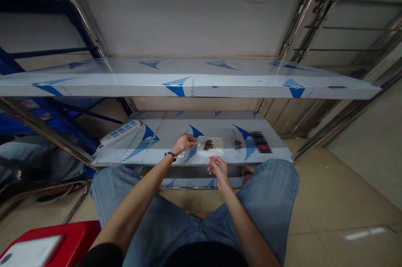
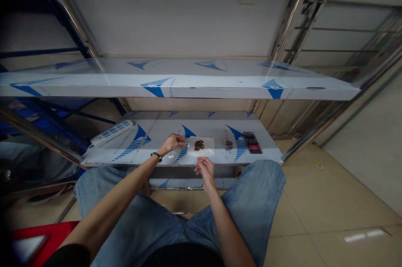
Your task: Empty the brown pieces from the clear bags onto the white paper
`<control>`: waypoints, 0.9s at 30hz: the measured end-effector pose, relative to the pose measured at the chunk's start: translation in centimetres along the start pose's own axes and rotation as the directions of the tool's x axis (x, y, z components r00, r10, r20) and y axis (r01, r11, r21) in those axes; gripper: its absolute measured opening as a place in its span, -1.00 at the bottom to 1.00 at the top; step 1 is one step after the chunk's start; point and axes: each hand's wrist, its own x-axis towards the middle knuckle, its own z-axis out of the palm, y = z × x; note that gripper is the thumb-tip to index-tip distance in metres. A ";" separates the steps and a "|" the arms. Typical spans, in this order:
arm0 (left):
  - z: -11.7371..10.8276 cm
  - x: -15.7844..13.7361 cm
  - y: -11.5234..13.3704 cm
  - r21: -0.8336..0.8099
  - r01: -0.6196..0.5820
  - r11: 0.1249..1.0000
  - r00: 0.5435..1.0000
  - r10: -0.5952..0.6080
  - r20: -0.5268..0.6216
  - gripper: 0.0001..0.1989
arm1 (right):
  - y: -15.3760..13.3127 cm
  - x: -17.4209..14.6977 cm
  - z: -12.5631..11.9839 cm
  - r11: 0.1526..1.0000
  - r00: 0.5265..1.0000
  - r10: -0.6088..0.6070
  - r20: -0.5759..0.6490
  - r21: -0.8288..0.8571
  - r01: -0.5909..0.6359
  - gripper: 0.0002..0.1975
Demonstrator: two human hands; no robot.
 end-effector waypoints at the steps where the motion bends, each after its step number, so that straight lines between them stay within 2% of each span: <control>1: 0.2 1.3 0.6 0.048 -0.020 0.999 1.000 0.018 0.022 -0.88 | 0.1 0.0 0.1 1.000 1.000 0.002 0.002 0.000 -0.002 -0.52; 3: 1.1 3.7 2.1 0.162 -0.066 0.985 0.994 0.051 0.092 -0.92 | 0.3 0.0 0.1 1.000 1.000 0.000 -0.007 0.011 0.000 -0.54; 5: 2.3 5.6 3.5 0.279 -0.135 0.951 0.985 0.097 0.146 -0.86 | 0.4 0.0 0.0 1.000 0.999 -0.009 -0.035 0.023 0.010 -0.56; 9: 5.0 7.6 5.6 0.415 -0.220 0.883 0.967 0.142 0.211 -0.85 | 0.6 0.2 -0.1 0.998 0.994 -0.036 -0.099 0.039 0.040 -0.60; 16: 7.6 8.1 6.0 0.567 -0.290 0.771 0.939 0.114 0.324 -0.89 | 0.7 0.2 -0.1 0.998 0.994 -0.052 -0.092 0.038 0.056 -0.66; 22: 8.3 8.1 5.9 0.661 -0.326 0.676 0.919 0.061 0.391 -0.76 | 0.5 0.2 0.0 0.999 0.995 -0.028 -0.096 0.033 0.032 -0.69; 25: 8.5 8.0 6.1 0.717 -0.333 0.613 0.916 0.031 0.400 -0.82 | 0.5 0.1 0.0 0.999 0.996 -0.035 -0.087 0.022 0.037 -0.70; 27: 8.6 7.9 6.1 0.725 -0.326 0.607 0.922 0.033 0.386 -0.86 | 0.6 0.1 0.0 1.000 0.996 -0.028 -0.087 0.012 0.029 -0.70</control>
